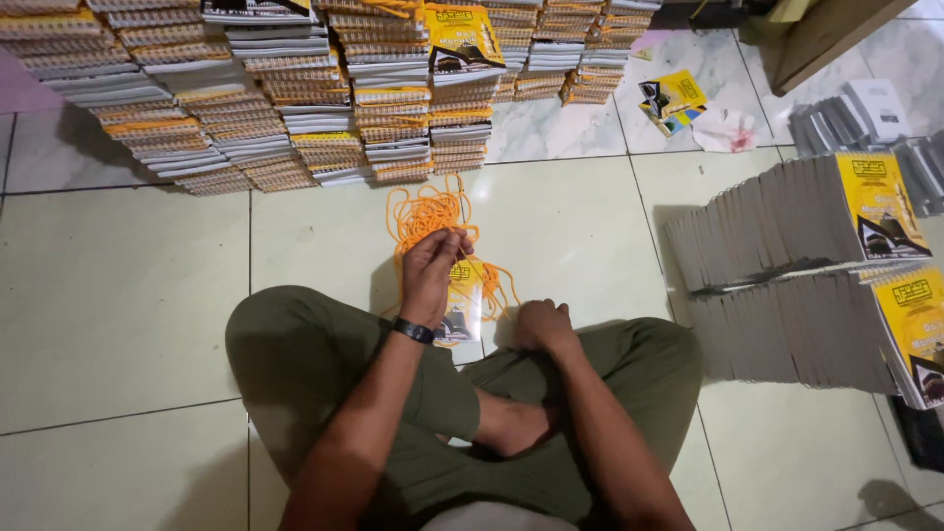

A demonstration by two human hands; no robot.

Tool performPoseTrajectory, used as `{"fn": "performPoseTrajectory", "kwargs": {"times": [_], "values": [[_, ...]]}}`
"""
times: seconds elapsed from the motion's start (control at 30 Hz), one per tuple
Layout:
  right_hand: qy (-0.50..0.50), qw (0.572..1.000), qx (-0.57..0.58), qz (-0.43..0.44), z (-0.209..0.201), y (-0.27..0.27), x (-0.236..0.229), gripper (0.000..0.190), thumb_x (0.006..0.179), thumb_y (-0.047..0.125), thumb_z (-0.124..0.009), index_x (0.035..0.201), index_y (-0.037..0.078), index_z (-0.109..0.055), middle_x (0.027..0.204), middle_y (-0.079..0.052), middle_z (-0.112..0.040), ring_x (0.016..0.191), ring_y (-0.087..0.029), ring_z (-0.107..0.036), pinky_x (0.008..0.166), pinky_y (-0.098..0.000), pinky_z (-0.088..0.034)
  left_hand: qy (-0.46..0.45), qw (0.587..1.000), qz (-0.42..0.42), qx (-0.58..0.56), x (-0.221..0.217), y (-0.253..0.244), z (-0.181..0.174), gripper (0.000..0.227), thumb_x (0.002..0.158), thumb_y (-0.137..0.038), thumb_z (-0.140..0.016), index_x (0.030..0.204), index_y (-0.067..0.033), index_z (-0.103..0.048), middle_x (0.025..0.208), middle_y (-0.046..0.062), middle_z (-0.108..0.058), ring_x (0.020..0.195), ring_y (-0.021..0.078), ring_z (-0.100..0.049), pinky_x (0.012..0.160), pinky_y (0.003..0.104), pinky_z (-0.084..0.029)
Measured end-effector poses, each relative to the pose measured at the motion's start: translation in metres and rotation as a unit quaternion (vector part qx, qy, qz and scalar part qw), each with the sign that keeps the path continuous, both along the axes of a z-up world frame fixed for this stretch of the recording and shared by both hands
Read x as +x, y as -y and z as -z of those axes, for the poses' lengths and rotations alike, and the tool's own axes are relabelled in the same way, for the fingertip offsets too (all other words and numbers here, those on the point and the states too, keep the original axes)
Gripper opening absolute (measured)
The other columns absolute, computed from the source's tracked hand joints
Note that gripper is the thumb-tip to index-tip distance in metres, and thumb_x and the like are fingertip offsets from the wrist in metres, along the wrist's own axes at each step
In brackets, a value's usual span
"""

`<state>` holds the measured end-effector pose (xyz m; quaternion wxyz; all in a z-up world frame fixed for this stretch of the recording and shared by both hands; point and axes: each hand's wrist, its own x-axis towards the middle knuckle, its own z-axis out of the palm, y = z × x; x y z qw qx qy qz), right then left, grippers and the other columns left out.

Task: The person sits on the floor and bundles stacks of yellow-covered notebooks using orange rubber bands. They pick up a stack, wrap the band around it, and place the finished bundle onto a pile. The person occasionally flips through the pages of a notebook before bundling it.

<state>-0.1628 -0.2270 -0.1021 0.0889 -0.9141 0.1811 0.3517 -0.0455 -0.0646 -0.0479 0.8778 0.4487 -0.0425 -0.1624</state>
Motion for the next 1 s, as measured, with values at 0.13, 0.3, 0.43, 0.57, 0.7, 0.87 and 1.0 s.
{"fn": "performPoseTrajectory", "kwargs": {"times": [0.13, 0.3, 0.43, 0.57, 0.7, 0.87, 1.0], "values": [[-0.003, 1.000, -0.010, -0.004, 0.000, -0.002, -0.002, 0.044, 0.083, 0.027, -0.062, 0.114, -0.002, -0.072, 0.113, -0.020, -0.072, 0.118, -0.042, -0.062, 0.105, -0.0607, -0.040, 0.000, 1.000, 0.004, 0.002, 0.003, -0.001, -0.002, 0.015, 0.101, -0.014, -0.066, 0.108, -0.0015, -0.072, 0.084, 0.011, -0.070, 0.081, 0.0172, -0.070, 0.067, 0.018, -0.048], [-0.008, 1.000, -0.008, -0.010, 0.005, 0.001, -0.003, 0.049, 0.082, 0.031, -0.065, 0.118, -0.001, -0.071, 0.116, -0.020, -0.070, 0.121, -0.041, -0.060, 0.105, -0.0612, -0.039, 0.004, 1.000, -0.004, -0.001, 0.001, -0.003, -0.006, 0.016, 0.101, -0.013, -0.066, 0.109, -0.0002, -0.072, 0.084, 0.012, -0.071, 0.082, 0.0184, -0.069, 0.072, 0.022, -0.049], [-0.017, 1.000, -0.022, -0.006, 0.006, -0.002, -0.004, 0.051, 0.084, 0.032, -0.060, 0.122, -0.001, -0.069, 0.120, -0.019, -0.069, 0.124, -0.040, -0.058, 0.105, -0.0582, -0.038, -0.006, 1.000, -0.007, -0.007, 0.001, -0.004, -0.005, 0.016, 0.101, -0.010, -0.066, 0.111, 0.0011, -0.072, 0.085, 0.014, -0.071, 0.080, 0.0207, -0.069, 0.071, 0.024, -0.051], [-0.025, 0.999, -0.028, -0.005, 0.006, -0.002, -0.002, 0.053, 0.084, 0.036, -0.062, 0.123, -0.001, -0.069, 0.121, -0.020, -0.068, 0.125, -0.040, -0.056, 0.106, -0.0586, -0.037, -0.001, 1.000, -0.014, -0.007, 0.005, -0.002, -0.002, 0.017, 0.102, -0.011, -0.065, 0.112, 0.0005, -0.071, 0.083, 0.012, -0.070, 0.079, 0.0188, -0.069, 0.072, 0.024, -0.052], [-0.035, 0.999, -0.037, -0.002, 0.007, -0.004, -0.002, 0.055, 0.086, 0.036, -0.060, 0.125, -0.001, -0.068, 0.124, -0.020, -0.067, 0.126, -0.039, -0.055, 0.107, -0.0574, -0.037, 0.007, 1.000, -0.012, 0.000, 0.005, -0.003, 0.000, 0.018, 0.102, -0.012, -0.065, 0.113, 0.0009, -0.071, 0.083, 0.011, -0.069, 0.079, 0.0175, -0.069, 0.072, 0.023, -0.053], [-0.047, 0.998, -0.044, -0.001, 0.012, -0.003, -0.003, 0.064, 0.082, 0.044, -0.065, 0.127, -0.001, -0.067, 0.126, -0.019, -0.066, 0.127, -0.038, -0.054, 0.108, -0.0556, -0.036, 0.013, 1.000, -0.015, 0.004, 0.004, -0.005, -0.004, 0.019, 0.101, -0.010, -0.067, 0.114, 0.0033, -0.071, 0.086, 0.013, -0.071, 0.081, 0.0187, -0.070, 0.073, 0.025, -0.054], [-0.037, 0.998, -0.037, -0.019, 0.014, 0.001, -0.005, 0.069, 0.082, 0.051, -0.067, 0.127, -0.001, -0.067, 0.125, -0.020, -0.066, 0.126, -0.037, -0.055, 0.107, -0.0564, -0.038, 0.022, 1.000, -0.015, 0.001, 0.005, -0.008, -0.007, 0.021, 0.100, -0.011, -0.069, 0.115, 0.0040, -0.072, 0.087, 0.014, -0.071, 0.082, 0.0192, -0.070, 0.074, 0.025, -0.054]]}}
